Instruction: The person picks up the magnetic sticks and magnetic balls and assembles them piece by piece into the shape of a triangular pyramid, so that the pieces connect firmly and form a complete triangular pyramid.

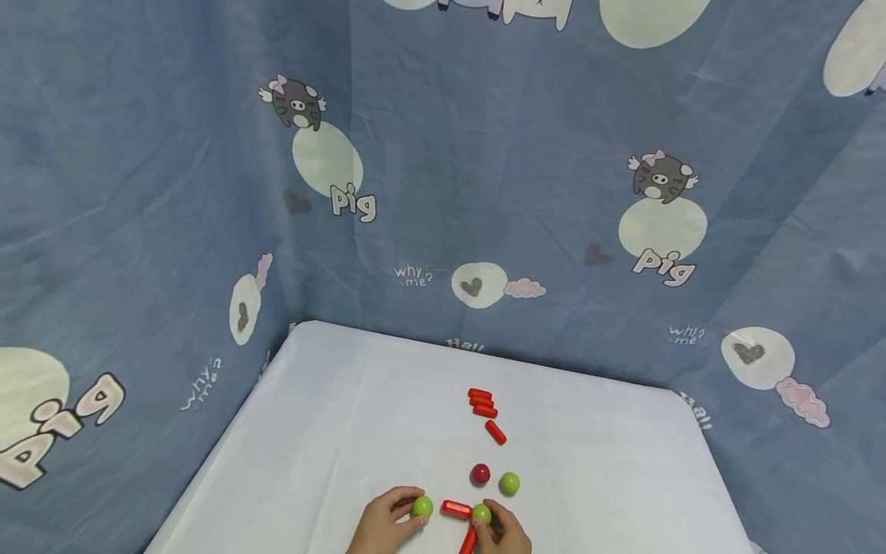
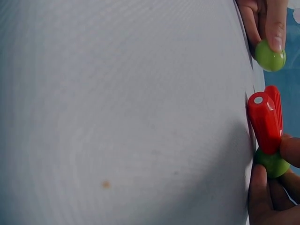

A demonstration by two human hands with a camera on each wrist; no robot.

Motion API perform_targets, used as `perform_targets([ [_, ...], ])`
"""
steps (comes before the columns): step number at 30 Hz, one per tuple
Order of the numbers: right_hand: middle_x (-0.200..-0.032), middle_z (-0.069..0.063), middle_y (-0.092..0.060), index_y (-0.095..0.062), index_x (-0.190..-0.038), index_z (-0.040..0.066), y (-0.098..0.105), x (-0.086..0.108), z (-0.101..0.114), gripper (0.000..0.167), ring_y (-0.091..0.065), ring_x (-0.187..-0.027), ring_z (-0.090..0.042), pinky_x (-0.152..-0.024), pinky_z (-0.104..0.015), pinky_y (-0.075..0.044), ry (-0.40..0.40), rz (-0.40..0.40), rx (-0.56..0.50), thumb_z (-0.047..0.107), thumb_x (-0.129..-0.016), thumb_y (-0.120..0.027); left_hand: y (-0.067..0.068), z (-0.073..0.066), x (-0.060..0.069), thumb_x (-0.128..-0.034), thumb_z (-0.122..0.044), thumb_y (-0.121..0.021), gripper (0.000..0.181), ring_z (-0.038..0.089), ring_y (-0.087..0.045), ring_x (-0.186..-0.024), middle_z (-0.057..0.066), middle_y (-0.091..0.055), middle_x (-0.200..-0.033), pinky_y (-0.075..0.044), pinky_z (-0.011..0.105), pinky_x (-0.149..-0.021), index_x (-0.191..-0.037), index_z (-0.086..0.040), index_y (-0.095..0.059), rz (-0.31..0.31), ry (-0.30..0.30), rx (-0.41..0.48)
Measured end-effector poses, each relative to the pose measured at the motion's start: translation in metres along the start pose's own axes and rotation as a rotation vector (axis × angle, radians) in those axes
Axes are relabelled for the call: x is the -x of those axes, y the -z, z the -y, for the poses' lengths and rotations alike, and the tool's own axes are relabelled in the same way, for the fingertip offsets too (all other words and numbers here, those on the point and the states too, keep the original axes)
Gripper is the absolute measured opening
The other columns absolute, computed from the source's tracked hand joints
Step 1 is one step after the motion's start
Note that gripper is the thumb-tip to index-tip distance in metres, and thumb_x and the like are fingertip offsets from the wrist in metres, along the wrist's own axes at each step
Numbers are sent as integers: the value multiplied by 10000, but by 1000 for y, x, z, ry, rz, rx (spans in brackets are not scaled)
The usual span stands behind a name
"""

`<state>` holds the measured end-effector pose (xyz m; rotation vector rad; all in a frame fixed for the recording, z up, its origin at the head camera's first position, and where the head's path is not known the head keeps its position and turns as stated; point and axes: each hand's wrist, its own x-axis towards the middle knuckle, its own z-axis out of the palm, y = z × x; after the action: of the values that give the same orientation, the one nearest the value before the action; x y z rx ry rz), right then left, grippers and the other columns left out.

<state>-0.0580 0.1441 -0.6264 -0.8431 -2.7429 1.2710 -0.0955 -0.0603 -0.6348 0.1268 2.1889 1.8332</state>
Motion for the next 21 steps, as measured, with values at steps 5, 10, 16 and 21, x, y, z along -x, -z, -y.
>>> perform_targets([
  [5, -1095, -65, -700, -677, -1257, 79, -1, 0, 0, 392, -669, -931, -207, -820, -413, -591, -10, 8, 13, 135, -885, -786, 0, 0, 0, -792, -68, -857, 421, 332, -687, -1144, 187, -687, -1217, -575, 228, -910, -1175, 3, -697, -1, -18, -1],
  [10, -1111, -68, -695, -667, -1268, 72, 0, 0, -1, 398, -667, -932, -206, -819, -418, -591, -15, 29, 12, 146, -893, -780, -1, 2, -1, -789, -94, -867, 427, 329, -690, -1140, 176, -687, -1214, -576, 218, -898, -1174, -16, -699, -13, -18, -26],
  [16, -1110, -70, -697, -675, -1257, 82, 0, -1, -1, 390, -670, -938, -212, -823, -417, -592, -15, 17, 12, 140, -887, -785, -2, 4, -2, -792, -107, -868, 428, 334, -685, -1145, 177, -683, -1215, -576, 218, -898, -1175, -21, -699, -20, -35, -19],
  [21, -1092, -64, -697, -682, -1242, 86, -1, -1, -1, 384, -682, -958, -224, -817, -400, -593, -14, 6, 0, 124, -876, -792, -4, 4, -4, -801, -117, -863, 425, 328, -686, -1148, 175, -684, -1220, -577, 225, -901, -1182, -25, -699, -14, -25, -21],
])
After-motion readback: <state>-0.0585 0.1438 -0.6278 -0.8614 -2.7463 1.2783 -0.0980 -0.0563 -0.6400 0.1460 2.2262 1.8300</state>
